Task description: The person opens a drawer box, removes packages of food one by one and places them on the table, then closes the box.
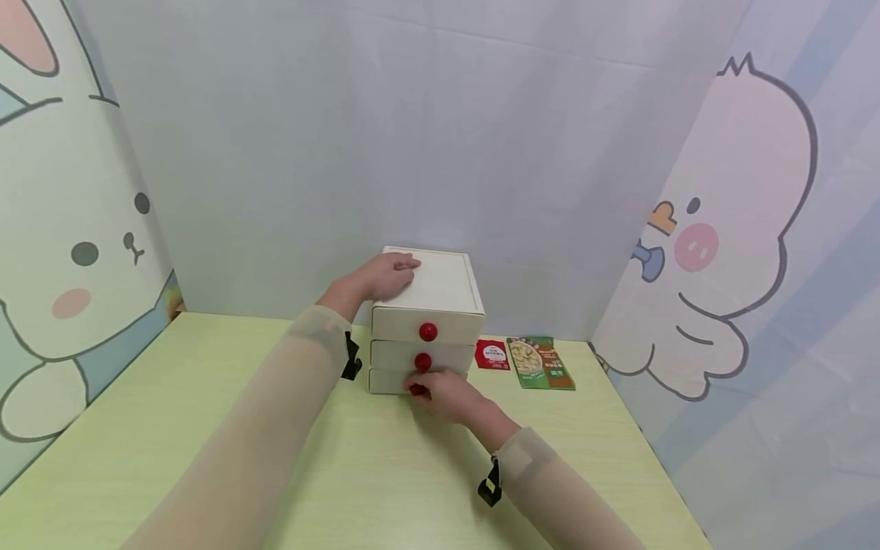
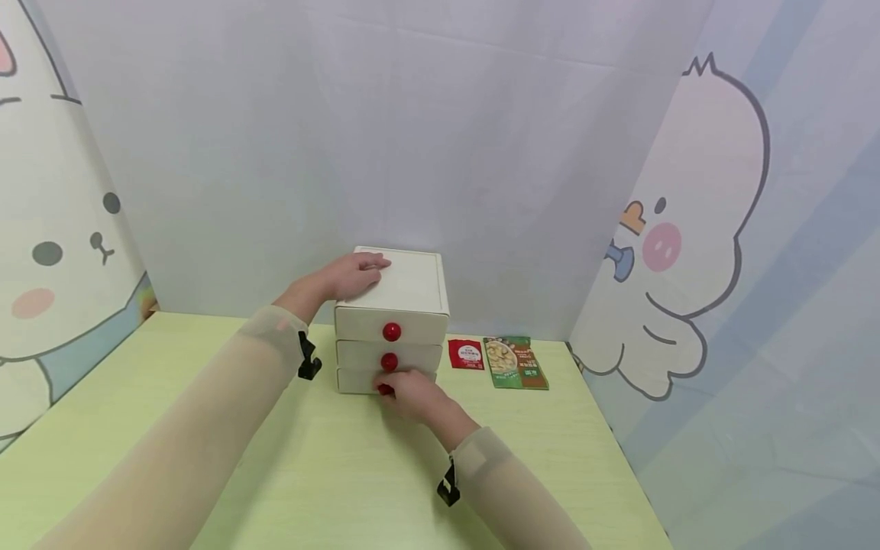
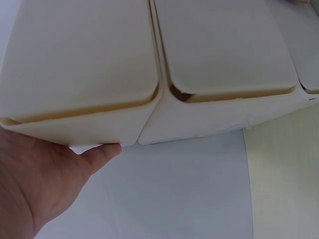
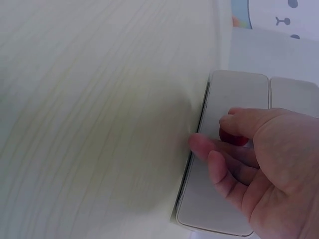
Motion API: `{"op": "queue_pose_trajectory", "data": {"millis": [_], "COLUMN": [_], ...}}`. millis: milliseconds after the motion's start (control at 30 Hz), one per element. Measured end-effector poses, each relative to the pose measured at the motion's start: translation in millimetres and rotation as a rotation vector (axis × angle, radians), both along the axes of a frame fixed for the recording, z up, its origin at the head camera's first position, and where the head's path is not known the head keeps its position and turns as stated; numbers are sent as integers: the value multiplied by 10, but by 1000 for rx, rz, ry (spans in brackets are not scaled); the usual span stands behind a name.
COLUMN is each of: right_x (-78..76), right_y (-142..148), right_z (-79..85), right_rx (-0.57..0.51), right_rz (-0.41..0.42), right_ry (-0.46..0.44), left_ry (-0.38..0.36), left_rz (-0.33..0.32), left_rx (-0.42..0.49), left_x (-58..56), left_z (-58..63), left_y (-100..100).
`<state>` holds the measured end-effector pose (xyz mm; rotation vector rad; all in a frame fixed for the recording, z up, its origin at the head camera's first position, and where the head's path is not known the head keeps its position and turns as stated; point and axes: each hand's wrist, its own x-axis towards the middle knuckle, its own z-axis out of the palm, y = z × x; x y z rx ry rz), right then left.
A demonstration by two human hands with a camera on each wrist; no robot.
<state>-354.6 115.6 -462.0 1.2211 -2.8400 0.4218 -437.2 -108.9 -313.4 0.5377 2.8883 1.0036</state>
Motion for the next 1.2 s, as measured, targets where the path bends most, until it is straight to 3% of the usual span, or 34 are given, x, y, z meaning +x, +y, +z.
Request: {"op": "queue_pose_trajectory", "data": {"millis": [267,500,733,1200], "right_x": [51,85,150,353], "right_y": [-19,21,63,110], "right_z": [34,-11,3,40], "right_rx": [42,46,47,59], "right_rz": [-26,-26,-50,22], "right_ry": [-85,-72,-121,-115], "left_ry": [-8,9,34,42], "left_rz": [11,13,10,11], "left_rx": [-3,15,30,18], "left_x": [21,12,9,9], "left_z": [1,-74,-70,-94], "left_y": [-8,16,16,3]}}
